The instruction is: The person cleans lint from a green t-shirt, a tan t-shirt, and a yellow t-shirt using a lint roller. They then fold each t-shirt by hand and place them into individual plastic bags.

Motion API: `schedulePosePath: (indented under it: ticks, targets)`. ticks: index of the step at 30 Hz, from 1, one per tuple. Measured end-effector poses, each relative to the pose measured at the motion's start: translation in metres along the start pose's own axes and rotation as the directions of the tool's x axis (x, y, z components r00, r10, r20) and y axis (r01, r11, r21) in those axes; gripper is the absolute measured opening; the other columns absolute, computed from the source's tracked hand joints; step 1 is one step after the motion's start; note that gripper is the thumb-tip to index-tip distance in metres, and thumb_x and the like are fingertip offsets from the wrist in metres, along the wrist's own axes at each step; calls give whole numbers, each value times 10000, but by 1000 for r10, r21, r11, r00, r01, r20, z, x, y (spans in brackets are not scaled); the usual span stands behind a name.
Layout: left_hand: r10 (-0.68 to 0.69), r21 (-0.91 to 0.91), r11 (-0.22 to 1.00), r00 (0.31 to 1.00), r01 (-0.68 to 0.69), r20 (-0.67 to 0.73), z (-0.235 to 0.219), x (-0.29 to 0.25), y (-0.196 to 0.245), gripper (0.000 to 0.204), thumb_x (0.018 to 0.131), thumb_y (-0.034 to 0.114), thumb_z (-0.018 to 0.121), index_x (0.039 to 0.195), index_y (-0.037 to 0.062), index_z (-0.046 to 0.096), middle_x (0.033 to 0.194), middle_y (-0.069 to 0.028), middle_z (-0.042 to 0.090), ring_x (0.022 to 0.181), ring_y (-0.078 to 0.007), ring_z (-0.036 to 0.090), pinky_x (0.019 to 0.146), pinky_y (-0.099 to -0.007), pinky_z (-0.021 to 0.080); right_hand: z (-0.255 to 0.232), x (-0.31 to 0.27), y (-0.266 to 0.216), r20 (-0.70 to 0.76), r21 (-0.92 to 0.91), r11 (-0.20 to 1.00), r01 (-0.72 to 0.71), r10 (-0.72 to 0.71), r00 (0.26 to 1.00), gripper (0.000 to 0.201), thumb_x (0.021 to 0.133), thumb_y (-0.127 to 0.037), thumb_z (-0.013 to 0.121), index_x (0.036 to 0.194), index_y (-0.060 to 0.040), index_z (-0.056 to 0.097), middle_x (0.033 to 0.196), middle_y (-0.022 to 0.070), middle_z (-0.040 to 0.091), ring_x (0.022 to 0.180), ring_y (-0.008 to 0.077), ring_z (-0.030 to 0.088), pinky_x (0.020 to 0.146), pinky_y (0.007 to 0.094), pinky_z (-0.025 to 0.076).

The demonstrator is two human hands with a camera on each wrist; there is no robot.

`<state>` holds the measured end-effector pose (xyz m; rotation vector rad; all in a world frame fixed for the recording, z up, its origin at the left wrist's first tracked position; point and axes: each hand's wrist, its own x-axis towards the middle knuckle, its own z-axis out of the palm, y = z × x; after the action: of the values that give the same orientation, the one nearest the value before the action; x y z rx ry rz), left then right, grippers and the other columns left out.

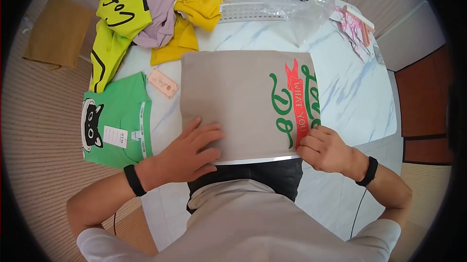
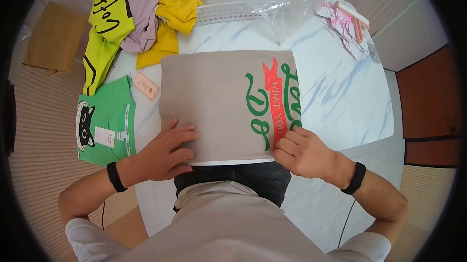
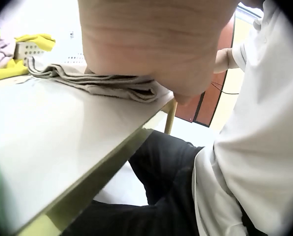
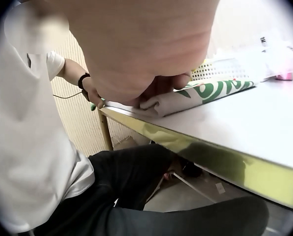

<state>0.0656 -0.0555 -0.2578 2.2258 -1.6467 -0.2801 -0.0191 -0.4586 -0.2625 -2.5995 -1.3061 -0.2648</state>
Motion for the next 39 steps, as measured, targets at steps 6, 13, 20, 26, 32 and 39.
schedulePosePath:
  ticks: [6,13,20,26,32,39]
  targets:
    - [-110,-52,991,976,122,185,-24,10,16,466,889,409,786,1162,113,552,1422,-203,504,1373,-420,487,1165,-592,363,-27,9,8,249,356,908,-220,135,959,90,879,-133,733,905,-69,674,892,103,634,781,293,607,692,379,510]
    - [-139,91,982,962,164,-234,-42,88,-68,777,938,426,710,1527,21,407,1567,-318,379,1448,-492,378,1212,-532,312,-22,77,59,-147,119,911,-395,410,900,419,979,-250,644,1325,-21,584,1285,199,631,1149,409,600,965,459,497]
    - [-323,233,906,932,354,-162,-5,84,-100,974,987,657,527,1623,-30,257,1633,-396,202,1540,-530,178,1259,-596,124,30,63,114,-24,-164,803,-573,577,816,746,1043,-498,481,1539,51,382,1587,282,407,1494,440,360,1226,548,278]
    - [-363,255,883,918,394,-162,-7,76,-94,984,984,603,575,1624,-52,214,1643,-397,156,1547,-541,139,1252,-615,101,29,55,115,45,-132,772,-621,631,775,808,1050,-518,458,1581,71,304,1623,308,336,1522,470,296,1243,549,248]
    - [-457,247,843,878,478,-140,-1,55,-75,1002,970,592,600,1630,-43,193,1649,-383,155,1558,-525,123,1252,-616,114,28,28,106,12,-173,761,-625,636,772,786,1037,-479,511,1557,85,343,1612,323,343,1487,485,335,1220,539,288]
    - [-769,-159,637,635,754,-70,-20,22,2,1024,884,428,759,1614,-31,206,1620,-329,236,1490,-485,273,1220,-589,239,-5,6,45,-36,150,549,-823,834,550,564,923,-264,726,1334,86,566,1112,218,640,1011,322,628,891,414,515]
